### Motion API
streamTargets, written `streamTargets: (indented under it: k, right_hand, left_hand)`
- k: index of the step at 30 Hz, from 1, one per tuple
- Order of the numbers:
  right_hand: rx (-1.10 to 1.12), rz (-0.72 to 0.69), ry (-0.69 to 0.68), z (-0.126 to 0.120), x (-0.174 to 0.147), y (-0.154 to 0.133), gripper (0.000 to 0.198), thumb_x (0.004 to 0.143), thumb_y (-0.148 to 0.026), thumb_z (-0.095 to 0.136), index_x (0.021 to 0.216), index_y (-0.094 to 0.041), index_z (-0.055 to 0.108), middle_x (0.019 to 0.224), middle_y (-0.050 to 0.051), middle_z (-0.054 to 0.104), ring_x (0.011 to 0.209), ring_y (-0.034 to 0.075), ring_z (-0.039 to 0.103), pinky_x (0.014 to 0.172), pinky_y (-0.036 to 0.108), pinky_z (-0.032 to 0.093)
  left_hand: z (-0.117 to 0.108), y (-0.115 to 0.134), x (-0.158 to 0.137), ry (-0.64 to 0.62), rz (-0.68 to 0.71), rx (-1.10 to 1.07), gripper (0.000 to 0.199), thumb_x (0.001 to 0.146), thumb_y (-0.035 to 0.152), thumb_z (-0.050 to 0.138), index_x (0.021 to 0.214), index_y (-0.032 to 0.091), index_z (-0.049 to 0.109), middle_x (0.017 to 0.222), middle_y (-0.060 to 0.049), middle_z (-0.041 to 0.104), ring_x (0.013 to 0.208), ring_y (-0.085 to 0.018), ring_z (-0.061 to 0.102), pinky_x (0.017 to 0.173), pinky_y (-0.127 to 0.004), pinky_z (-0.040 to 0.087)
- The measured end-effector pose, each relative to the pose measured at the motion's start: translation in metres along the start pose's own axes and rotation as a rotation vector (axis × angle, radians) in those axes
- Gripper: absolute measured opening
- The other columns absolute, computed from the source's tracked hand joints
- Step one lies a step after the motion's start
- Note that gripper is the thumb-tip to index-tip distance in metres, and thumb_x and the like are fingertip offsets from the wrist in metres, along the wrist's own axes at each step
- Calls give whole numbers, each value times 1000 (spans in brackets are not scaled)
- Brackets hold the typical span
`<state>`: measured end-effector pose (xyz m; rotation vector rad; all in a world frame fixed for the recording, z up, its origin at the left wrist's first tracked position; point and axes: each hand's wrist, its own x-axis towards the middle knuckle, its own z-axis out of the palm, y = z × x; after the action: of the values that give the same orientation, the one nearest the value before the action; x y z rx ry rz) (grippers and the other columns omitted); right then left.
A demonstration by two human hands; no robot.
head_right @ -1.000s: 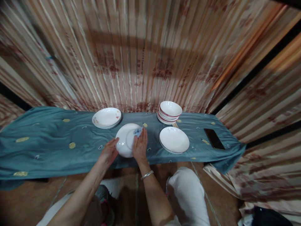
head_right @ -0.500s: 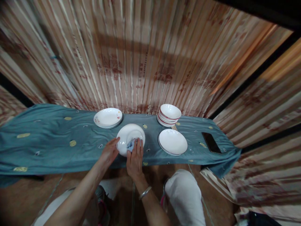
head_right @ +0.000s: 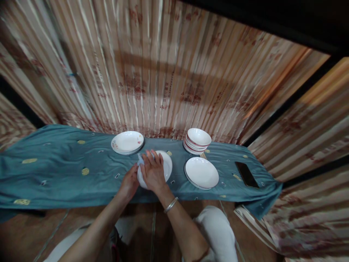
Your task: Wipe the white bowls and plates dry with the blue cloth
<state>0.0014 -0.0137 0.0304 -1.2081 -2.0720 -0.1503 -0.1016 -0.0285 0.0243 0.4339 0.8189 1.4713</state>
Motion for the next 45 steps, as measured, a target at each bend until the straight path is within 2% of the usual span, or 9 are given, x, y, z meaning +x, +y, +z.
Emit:
streamTargets:
  k: [4, 8, 13, 18, 21, 24, 31, 38, 45]
  right_hand:
    - [15, 23, 39, -5, 22, 20, 37, 101, -31, 37, 121, -14, 62, 129, 14, 62, 124, 26, 51, 110, 49, 35]
    - [81, 66, 51, -3, 28, 46, 37, 102, -31, 32, 120, -15, 61, 122, 15, 65, 117, 24, 57, 103, 46, 43]
    - [153, 190, 109, 8, 14, 76, 42, 104, -32, 23, 108, -18, 62, 101, 12, 68, 99, 23, 63, 88, 43, 52]
    - [185, 367, 178, 26, -6, 87, 46, 103, -38, 21, 94, -19, 62, 80, 10, 66, 74, 22, 63, 71, 40, 54]
    - [233, 458, 237, 35, -17, 85, 44, 103, -40, 24, 99, -17, 62, 87, 13, 69, 80, 24, 66, 75, 42, 54]
    - [258, 505, 274, 43, -29, 79, 45, 103, -39, 24, 115, -13, 59, 103, 16, 70, 98, 26, 66, 86, 45, 53]
    - [204, 513, 244, 56, -62, 60, 52, 103, -38, 21, 139, -8, 45, 134, 24, 56, 131, 28, 49, 106, 56, 42]
    - [216, 577, 220, 62, -85, 31, 60, 103, -42, 18, 143, -3, 40, 146, 26, 45, 139, 28, 40, 113, 55, 35]
    - [191, 630, 165, 59, -95, 10, 62, 102, -44, 18, 146, -5, 36, 148, 24, 42, 141, 27, 36, 115, 51, 34]
  left_hand:
    - [-1, -4, 3, 9, 3, 25, 22, 70, 39, 74, 74, 17, 71, 79, -6, 76, 100, -25, 67, 91, -34, 50]
    - [-3, -4, 2, 9, -4, 46, 27, 61, 37, 81, 75, 15, 73, 77, -8, 76, 95, -28, 69, 91, -37, 50]
    - [-5, 0, 0, 31, -20, 36, 37, 55, 38, 85, 77, 11, 74, 80, -12, 76, 100, -32, 69, 94, -41, 49]
    - [-10, 1, 3, 110, -57, 6, 28, 56, 30, 83, 73, 11, 72, 75, -11, 76, 104, -33, 68, 93, -41, 51]
    - [-13, 1, 5, 146, -82, 1, 17, 64, 24, 77, 75, 11, 72, 76, -10, 76, 102, -30, 69, 92, -38, 52]
    - [-14, 2, 6, 191, -109, -24, 8, 72, 18, 69, 77, 13, 72, 77, -8, 76, 99, -27, 70, 90, -35, 54]
    - [-17, 5, 6, 261, -192, -67, 16, 82, 17, 58, 89, 10, 71, 82, -10, 76, 101, -27, 69, 92, -38, 55]
    - [-20, 3, 6, 295, -222, -107, 25, 83, 16, 57, 104, 10, 70, 86, -11, 76, 93, -26, 71, 87, -35, 56]
    - [-18, 5, 3, 341, -272, -131, 28, 92, 15, 46, 111, 10, 66, 72, -4, 73, 71, -18, 68, 78, -29, 57]
